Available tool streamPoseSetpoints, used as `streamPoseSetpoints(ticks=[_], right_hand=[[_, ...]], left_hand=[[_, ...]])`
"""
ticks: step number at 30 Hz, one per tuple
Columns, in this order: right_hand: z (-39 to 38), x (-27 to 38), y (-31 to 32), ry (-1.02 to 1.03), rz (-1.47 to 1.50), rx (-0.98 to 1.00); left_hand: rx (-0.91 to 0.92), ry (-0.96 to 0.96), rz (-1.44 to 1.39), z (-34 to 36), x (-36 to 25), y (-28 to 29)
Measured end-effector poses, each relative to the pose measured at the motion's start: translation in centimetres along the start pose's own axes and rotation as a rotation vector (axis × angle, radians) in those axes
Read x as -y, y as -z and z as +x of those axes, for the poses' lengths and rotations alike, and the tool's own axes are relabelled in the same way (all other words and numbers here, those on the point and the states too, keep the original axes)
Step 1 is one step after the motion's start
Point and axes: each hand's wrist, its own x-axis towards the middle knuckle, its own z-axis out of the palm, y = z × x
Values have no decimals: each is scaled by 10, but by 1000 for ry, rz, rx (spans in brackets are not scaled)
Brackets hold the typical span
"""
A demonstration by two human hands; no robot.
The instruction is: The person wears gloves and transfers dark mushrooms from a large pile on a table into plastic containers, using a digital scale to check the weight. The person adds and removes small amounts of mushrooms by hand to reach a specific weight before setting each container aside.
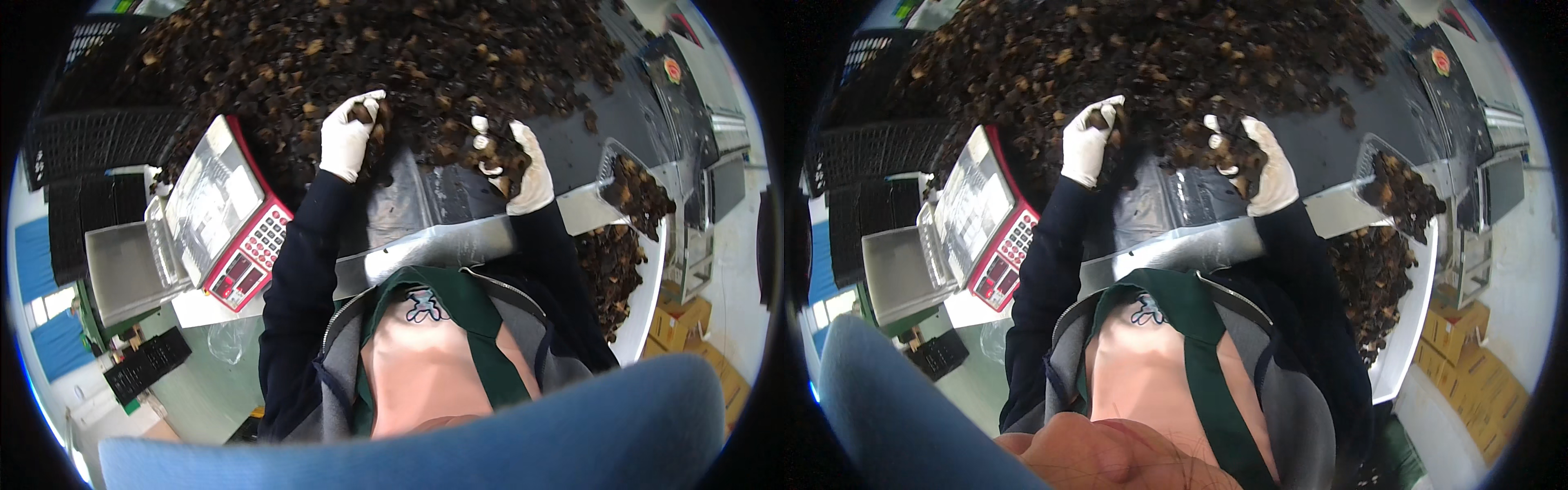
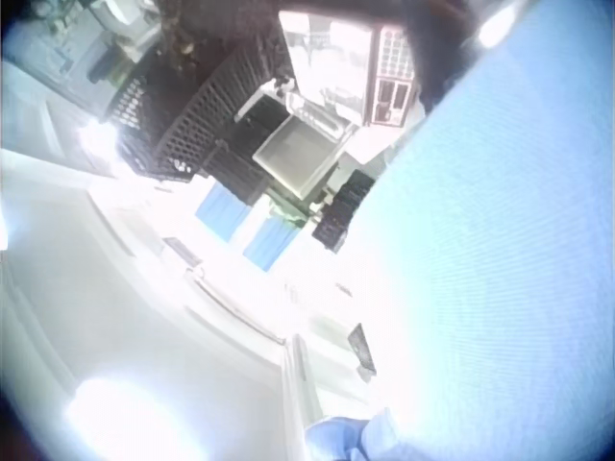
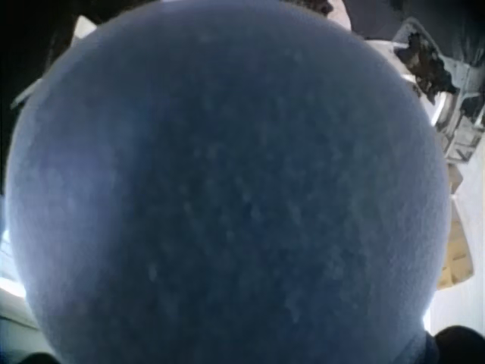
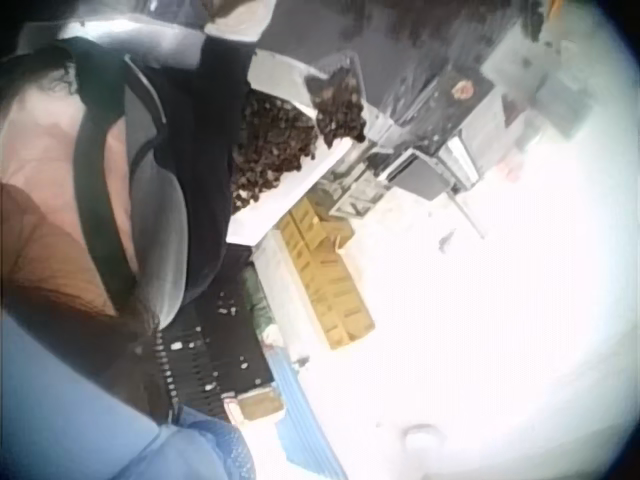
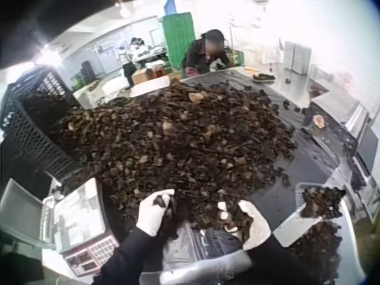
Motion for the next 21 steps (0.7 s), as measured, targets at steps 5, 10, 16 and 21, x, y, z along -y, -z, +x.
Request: streamPoseSetpoints(ticks=[5, 10, 16, 21], right_hand=[[7, -3, -1, -20, 2, -26], [23, -11, -42, -108, -151, 11], [66, -55, -120, -145, -501, 250], [110, -122, -211, -260, -596, 378]], left_hand=[[247, 271, -686, 11, -20, 49], [292, 251, -970, -12, -34, 78], [163, 163, -978, -61, -47, 138], [-350, 130, -476, -110, -69, 247]])
